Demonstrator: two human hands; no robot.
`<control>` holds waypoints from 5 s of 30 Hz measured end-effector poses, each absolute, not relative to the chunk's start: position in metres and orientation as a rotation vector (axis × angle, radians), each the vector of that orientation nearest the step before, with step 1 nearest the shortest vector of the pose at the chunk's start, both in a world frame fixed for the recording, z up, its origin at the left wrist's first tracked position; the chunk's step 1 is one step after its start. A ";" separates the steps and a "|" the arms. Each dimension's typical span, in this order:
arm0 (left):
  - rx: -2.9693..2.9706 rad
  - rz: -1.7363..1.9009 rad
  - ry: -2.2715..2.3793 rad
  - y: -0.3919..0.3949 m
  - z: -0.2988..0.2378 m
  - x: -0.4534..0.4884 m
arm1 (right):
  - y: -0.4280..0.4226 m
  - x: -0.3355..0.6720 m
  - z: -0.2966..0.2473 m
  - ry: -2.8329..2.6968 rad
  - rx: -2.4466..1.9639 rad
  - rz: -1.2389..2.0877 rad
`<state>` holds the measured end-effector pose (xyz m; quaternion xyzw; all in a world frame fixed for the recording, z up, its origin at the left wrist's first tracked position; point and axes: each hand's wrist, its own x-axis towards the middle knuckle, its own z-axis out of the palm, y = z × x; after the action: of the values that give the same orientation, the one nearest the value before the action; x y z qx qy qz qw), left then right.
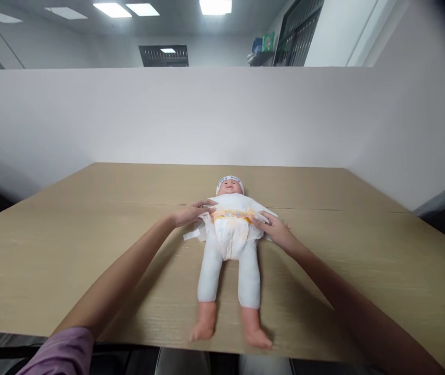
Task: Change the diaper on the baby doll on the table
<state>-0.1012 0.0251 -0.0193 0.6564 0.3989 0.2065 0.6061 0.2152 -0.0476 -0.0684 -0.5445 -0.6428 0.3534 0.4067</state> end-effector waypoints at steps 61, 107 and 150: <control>2.460 0.924 1.316 -0.023 -0.078 -0.117 | -0.073 0.191 -0.069 -2.094 -0.948 0.079; 1.735 1.104 1.127 -0.009 -0.084 -0.075 | -0.023 0.119 -0.020 -2.097 -1.427 0.372; 2.200 0.997 1.106 -0.099 -0.072 -0.063 | -0.146 0.155 -0.079 -2.038 -1.350 0.258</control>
<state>-0.0632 -0.0988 -0.0722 0.8040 0.4040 0.3643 0.2401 0.1549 -0.1456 -0.0793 -0.5174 -0.7812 0.0987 0.3351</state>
